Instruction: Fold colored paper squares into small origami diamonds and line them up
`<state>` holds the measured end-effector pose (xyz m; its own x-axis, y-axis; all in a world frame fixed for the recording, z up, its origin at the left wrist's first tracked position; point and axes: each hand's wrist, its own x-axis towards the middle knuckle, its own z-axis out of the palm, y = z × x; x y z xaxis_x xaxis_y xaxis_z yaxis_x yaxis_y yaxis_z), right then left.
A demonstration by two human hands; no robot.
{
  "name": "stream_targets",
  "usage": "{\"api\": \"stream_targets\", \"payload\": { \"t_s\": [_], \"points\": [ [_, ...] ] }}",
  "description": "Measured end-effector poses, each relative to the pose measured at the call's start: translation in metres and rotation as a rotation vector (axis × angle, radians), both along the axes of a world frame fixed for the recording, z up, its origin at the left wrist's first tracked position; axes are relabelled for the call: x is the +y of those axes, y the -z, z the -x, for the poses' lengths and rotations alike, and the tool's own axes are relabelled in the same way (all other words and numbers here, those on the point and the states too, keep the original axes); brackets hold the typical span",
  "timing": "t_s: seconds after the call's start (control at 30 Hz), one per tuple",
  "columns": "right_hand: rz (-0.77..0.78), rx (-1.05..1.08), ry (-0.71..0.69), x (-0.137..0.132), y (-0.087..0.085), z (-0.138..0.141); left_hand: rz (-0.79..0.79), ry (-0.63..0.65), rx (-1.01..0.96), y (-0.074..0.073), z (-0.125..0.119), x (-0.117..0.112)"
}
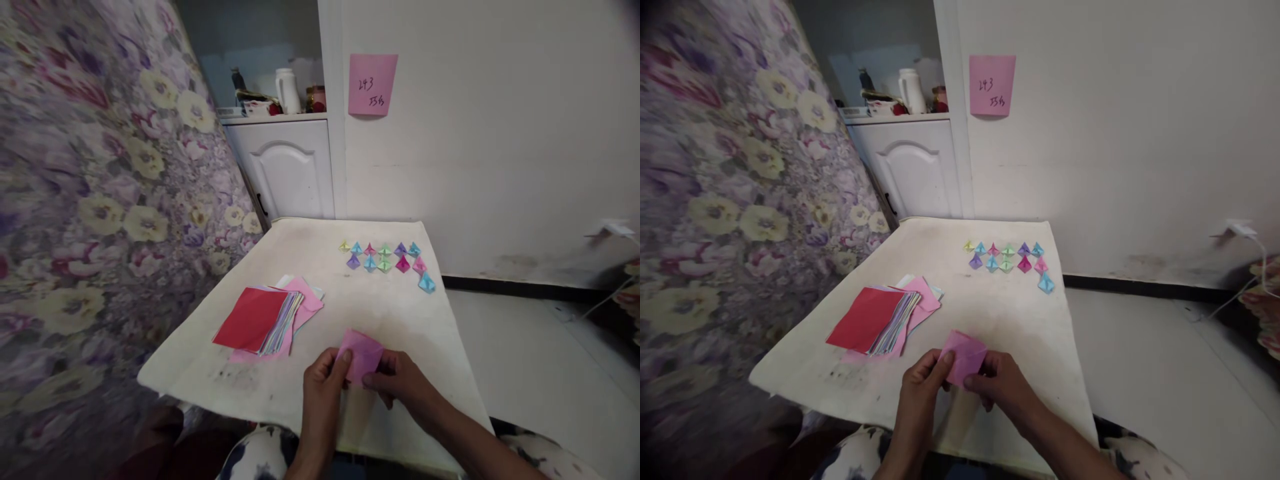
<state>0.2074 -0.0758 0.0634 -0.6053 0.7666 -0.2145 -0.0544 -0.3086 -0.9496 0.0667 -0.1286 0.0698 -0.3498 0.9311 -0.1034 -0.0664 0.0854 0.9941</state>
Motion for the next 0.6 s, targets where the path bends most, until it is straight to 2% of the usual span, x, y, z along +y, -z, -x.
{"api": "stream_targets", "payload": {
  "t_s": [0.1,0.3,0.43,0.6],
  "points": [
    [-0.032,-0.007,0.022,-0.002,0.001,0.003,0.007,-0.004,-0.057,0.000,-0.001,0.001],
    [-0.090,-0.006,0.056,-0.002,0.007,0.003,0.050,0.010,-0.383,-0.005,-0.010,0.003],
    [-0.069,0.020,0.023,-0.001,0.007,0.002,0.058,-0.018,-0.415,-0.002,-0.011,0.003],
    [-0.030,0.048,0.004,-0.001,0.003,0.001,0.092,0.049,-0.456,0.010,-0.008,0.004]
  ]
}}
